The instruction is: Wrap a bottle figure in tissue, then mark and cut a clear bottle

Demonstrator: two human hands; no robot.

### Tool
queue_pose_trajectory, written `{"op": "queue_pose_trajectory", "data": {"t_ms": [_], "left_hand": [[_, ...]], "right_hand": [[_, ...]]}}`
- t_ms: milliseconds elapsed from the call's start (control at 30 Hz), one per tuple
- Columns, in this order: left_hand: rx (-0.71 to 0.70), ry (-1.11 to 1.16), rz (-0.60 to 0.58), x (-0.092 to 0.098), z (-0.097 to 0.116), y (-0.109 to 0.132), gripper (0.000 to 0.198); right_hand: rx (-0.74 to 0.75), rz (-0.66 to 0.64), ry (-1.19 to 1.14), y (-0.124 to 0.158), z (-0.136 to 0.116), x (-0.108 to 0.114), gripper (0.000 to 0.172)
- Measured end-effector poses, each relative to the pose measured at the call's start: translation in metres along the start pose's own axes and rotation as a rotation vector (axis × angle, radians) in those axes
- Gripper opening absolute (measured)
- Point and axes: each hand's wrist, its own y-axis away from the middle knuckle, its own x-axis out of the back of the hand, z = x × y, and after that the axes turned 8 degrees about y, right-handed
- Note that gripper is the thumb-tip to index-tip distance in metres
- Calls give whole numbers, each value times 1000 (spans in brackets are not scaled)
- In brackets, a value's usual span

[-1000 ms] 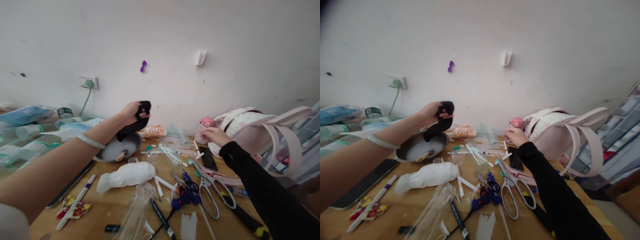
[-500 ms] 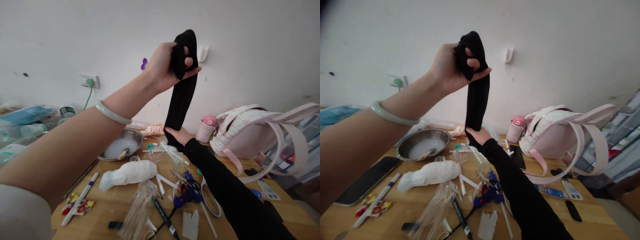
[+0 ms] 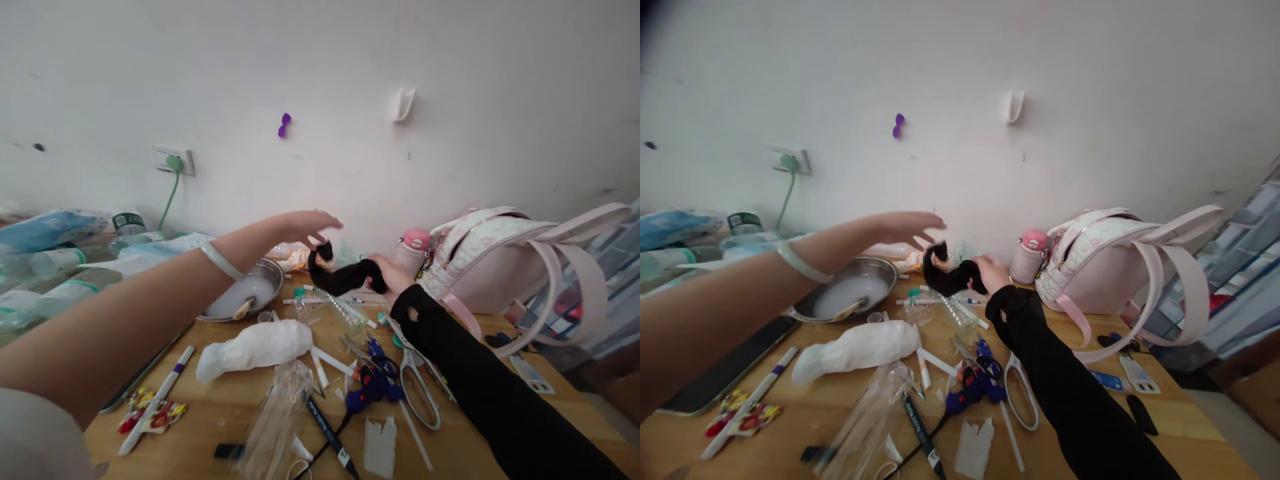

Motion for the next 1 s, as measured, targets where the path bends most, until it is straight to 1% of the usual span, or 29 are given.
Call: {"op": "queue_pose_trajectory", "data": {"t_ms": [67, 100, 133, 200, 300, 367, 500, 567, 633, 733, 867, 933, 1000], "left_hand": [[-9, -127, -109, -21, -13, 4, 11], [-7, -177, -151, -29, -18, 4, 15], [-6, -223, -170, -35, -22, 4, 19], [-17, -282, -155, -42, -29, 1, 25], [-34, -345, -69, -41, -34, -7, 31], [-43, -398, -18, -37, -34, -10, 33], [-53, -537, 30, -31, -33, -13, 33], [-53, -597, 39, -29, -34, -14, 32], [-43, -636, 48, -25, -35, -15, 32], [-29, -654, 61, -18, -40, -16, 32], [-43, -645, 64, -11, -48, -19, 33], [-79, -659, 62, -10, -50, -20, 33], [-153, -691, 69, -11, -50, -19, 33]], "right_hand": [[0, 66, 40, -5, -6, -9, 23], [4, 79, 63, -5, -9, -13, 24], [13, 77, 92, -4, -12, -16, 26], [44, 49, 178, -1, -18, -21, 27], [92, 13, 412, 3, -25, -20, 22], [119, 32, 625, 2, -29, -15, 18], [170, 186, 1040, -4, -39, -5, 16], [161, 261, 1194, -6, -44, -3, 19], [126, 305, 1301, -6, -48, -1, 21], [61, 293, 1373, -7, -50, 3, 22], [22, 145, 1313, -11, -49, 4, 19], [3, 73, 1248, -14, -49, 2, 20], [-3, 37, 1191, -15, -48, -3, 21]]}}
